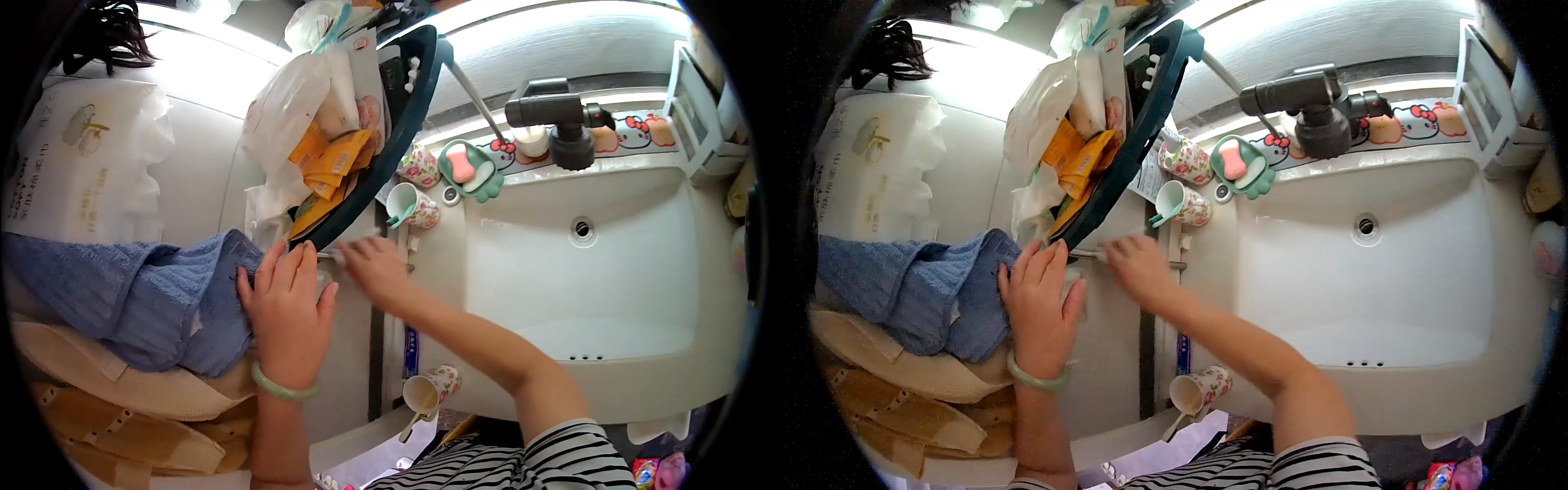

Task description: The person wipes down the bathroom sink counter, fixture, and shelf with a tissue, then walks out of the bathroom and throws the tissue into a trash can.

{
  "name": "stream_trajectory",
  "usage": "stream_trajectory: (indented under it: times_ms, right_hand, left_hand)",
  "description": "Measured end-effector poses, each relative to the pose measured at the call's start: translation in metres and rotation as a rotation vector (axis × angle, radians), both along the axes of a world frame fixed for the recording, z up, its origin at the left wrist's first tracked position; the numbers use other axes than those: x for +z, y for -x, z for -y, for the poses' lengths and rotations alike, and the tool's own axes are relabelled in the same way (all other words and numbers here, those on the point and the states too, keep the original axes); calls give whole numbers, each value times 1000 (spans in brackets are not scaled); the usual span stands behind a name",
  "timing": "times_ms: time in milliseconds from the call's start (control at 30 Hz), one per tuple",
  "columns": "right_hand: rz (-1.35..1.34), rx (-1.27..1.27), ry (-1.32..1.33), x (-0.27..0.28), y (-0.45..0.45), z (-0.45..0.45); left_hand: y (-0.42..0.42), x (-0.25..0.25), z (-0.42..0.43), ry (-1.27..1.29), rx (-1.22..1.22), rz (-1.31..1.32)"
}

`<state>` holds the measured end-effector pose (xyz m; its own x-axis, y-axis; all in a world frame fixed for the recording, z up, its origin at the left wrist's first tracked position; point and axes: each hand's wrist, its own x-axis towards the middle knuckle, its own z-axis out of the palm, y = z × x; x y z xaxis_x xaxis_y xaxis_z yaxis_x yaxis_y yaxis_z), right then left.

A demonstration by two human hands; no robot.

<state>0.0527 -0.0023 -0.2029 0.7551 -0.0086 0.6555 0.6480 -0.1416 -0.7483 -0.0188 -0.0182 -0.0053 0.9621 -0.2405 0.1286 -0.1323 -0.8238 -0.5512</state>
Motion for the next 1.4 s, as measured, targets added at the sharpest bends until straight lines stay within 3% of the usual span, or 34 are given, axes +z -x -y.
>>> stream_trajectory:
  times_ms: [67,267,433,600,667,767,867,933,1033,1200,1267,1400]
  right_hand:
    - [72,44,27,46,-3,4]
    - [109,-63,-116,29,0,-22]
    - [101,-23,-73,21,-6,-21]
    - [-38,-112,119,-72,4,-11]
    - [-66,-107,209,-84,9,-3]
    - [-96,-91,318,-60,10,5]
    - [-17,-45,87,13,9,-1]
    - [35,73,125,54,7,6]
    - [62,-74,-61,30,6,-13]
    - [-256,-92,110,-81,20,3]
    - [-317,-34,423,-86,23,13]
    - [-324,135,141,-33,21,10]
  left_hand:
    - [0,-1,1,7,-17,13]
    - [0,0,5,-16,2,7]
    - [0,0,3,-55,-28,40]
    - [2,2,5,-12,17,1]
    - [1,1,4,-28,1,23]
    - [1,-1,-1,-36,-26,51]
    - [2,0,0,-1,-19,53]
    - [2,-1,2,18,-19,39]
    - [-2,-1,3,-3,1,31]
    - [0,-5,-2,-48,-36,64]
    - [1,-4,0,-41,-35,61]
    - [0,0,1,-6,-30,49]
